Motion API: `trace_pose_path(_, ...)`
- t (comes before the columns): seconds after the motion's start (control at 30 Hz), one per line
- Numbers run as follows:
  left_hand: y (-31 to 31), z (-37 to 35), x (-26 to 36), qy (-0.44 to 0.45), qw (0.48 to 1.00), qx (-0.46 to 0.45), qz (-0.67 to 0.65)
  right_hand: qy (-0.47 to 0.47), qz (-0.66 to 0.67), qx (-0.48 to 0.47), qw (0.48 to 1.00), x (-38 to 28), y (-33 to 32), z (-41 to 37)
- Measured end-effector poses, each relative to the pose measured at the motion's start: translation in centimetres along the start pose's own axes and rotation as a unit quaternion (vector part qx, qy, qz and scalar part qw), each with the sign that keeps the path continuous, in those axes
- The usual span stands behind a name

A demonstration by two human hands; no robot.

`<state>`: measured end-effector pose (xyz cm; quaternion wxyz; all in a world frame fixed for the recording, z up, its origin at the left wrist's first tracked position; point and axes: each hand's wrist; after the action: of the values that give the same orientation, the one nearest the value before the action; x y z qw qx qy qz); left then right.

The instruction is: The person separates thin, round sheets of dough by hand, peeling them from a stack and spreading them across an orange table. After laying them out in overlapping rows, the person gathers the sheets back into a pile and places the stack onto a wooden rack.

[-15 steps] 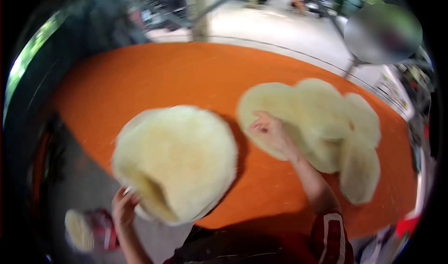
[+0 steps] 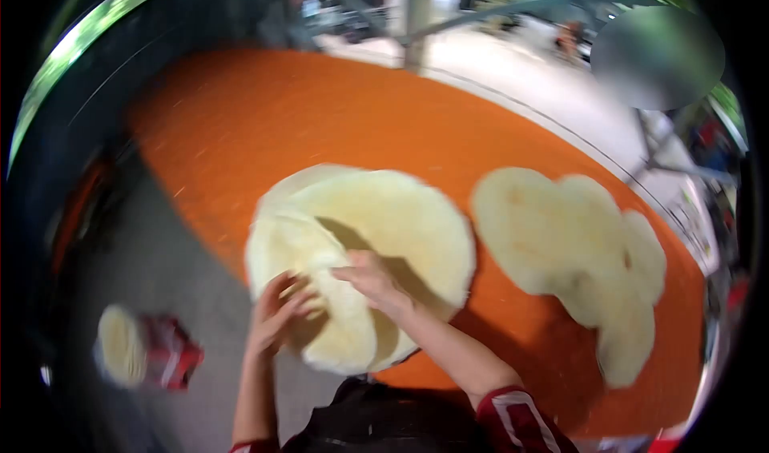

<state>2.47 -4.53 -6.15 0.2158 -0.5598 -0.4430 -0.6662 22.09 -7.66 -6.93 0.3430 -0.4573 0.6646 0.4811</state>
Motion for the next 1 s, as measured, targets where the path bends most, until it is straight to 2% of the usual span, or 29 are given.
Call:
trace_pose_path(0.03,-0.1,-0.3,0.4,-0.017,0.999,0.013,0.039,-0.012,0.024,0.033,0.999,-2.5,-1.4,-1.1)
trace_pose_path(0.1,-1.6,-1.3,0.8,0.029,0.985,-0.028,0.169,-0.095,0.183,0.014,0.978,-6.6,-7.9,-3.8)
trace_pose_path(0.13,-2.5,-1.8,1.0,0.038,0.971,-0.061,0.229,-0.151,0.155,0.048,0.975,-8.9,-12.2,-6.3)
trace_pose_path(0.17,-2.9,-2.0,1.7,0.062,0.968,-0.143,0.196,-0.214,0.139,0.122,0.959,-11.5,-15.6,-10.0)
trace_pose_path(0.2,-2.3,-2.3,3.2,0.061,0.940,-0.258,0.214,-0.233,0.048,0.192,0.952,-13.6,-19.9,-14.4)
trace_pose_path(0.23,-6.1,-2.3,2.0,-0.069,0.955,-0.217,0.190,-0.362,-0.073,0.267,0.890,-14.3,-22.0,-19.6)
trace_pose_path(0.27,-4.8,-2.4,2.5,-0.115,0.952,-0.198,0.203,-0.463,-0.184,0.372,0.783,-14.9,-24.0,-24.9)
trace_pose_path(0.3,-2.5,-2.2,3.2,-0.125,0.949,-0.188,0.221,-0.468,-0.399,0.428,0.663,-15.2,-29.5,-29.3)
trace_pose_path(0.33,-0.3,-1.7,3.6,-0.126,0.944,-0.187,0.239,-0.434,-0.371,0.499,0.651,-15.4,-32.8,-33.6)
trace_pose_path(0.37,1.6,-0.9,3.6,-0.124,0.939,-0.197,0.252,-0.397,-0.252,0.568,0.675,-15.8,-36.3,-37.6)
trace_pose_path(0.4,4.2,-1.0,3.6,-0.120,0.935,-0.206,0.262,-0.374,-0.170,0.625,0.663,-15.3,-39.0,-42.4)
trace_pose_path(0.43,6.8,-0.6,3.5,-0.115,0.929,-0.224,0.271,-0.347,-0.153,0.681,0.626,-13.4,-43.6,-46.8)
trace_pose_path(0.47,9.5,0.0,3.4,-0.109,0.921,-0.246,0.280,-0.343,0.019,0.707,0.618,-14.3,-38.9,-48.0)
trace_pose_path(0.5,12.2,0.2,3.2,-0.103,0.914,-0.270,0.286,-0.315,-0.013,0.751,0.580,-11.3,-43.1,-51.9)
trace_pose_path(0.53,14.9,0.5,3.0,-0.095,0.905,-0.297,0.289,-0.270,-0.018,0.780,0.564,-8.3,-45.7,-54.4)
trace_pose_path(0.57,17.5,0.6,2.7,-0.085,0.895,-0.328,0.290,-0.222,-0.022,0.805,0.550,-5.4,-48.2,-56.9)
trace_pose_path(0.6,20.2,0.8,2.5,-0.074,0.886,-0.359,0.286,-0.158,0.002,0.815,0.558,-3.0,-48.4,-57.3)
trace_pose_path(0.63,23.0,0.8,2.1,-0.064,0.875,-0.389,0.280,-0.087,-0.040,0.857,0.506,-0.6,-50.4,-56.7)
trace_pose_path(0.67,25.7,0.7,1.7,-0.051,0.866,-0.418,0.272,-0.048,-0.065,0.860,0.504,1.0,-51.2,-55.4)
trace_pose_path(0.7,27.8,0.5,1.4,-0.040,0.855,-0.446,0.261,-0.076,-0.106,0.819,0.559,2.0,-51.5,-52.5)
trace_pose_path(0.77,31.6,-0.3,1.4,-0.008,0.833,-0.495,0.246,-0.257,-0.118,0.578,0.766,2.8,-51.4,-44.5)
trace_pose_path(0.8,32.6,-0.8,1.6,0.010,0.823,-0.515,0.239,-0.267,-0.146,0.485,0.820,2.0,-49.1,-39.8)
trace_pose_path(0.83,32.9,-1.2,2.3,0.033,0.816,-0.529,0.230,-0.179,-0.281,0.508,0.794,-0.9,-43.3,-35.0)
trace_pose_path(0.87,32.5,-1.5,3.3,0.060,0.812,-0.537,0.220,-0.096,-0.415,0.515,0.744,-3.8,-37.4,-30.2)
trace_pose_path(0.93,28.7,-1.6,6.6,0.139,0.827,-0.505,0.202,-0.075,-0.545,0.380,0.744,-7.2,-28.4,-25.2)
trace_pose_path(0.97,25.7,-1.6,8.4,0.188,0.851,-0.444,0.206,-0.109,-0.543,0.335,0.762,-7.7,-25.2,-23.5)
trace_pose_path(1.0,21.8,-1.7,9.8,0.238,0.879,-0.345,0.227,-0.148,-0.539,0.281,0.780,-7.9,-22.7,-22.0)
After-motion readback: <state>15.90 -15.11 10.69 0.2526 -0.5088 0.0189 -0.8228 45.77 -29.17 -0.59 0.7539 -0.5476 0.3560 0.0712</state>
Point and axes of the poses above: each hand's wrist, its own z-axis towards the middle knuckle, its own y-axis out of the palm, x = y × z, and after that the axes turned 7 degrees about y, right-handed
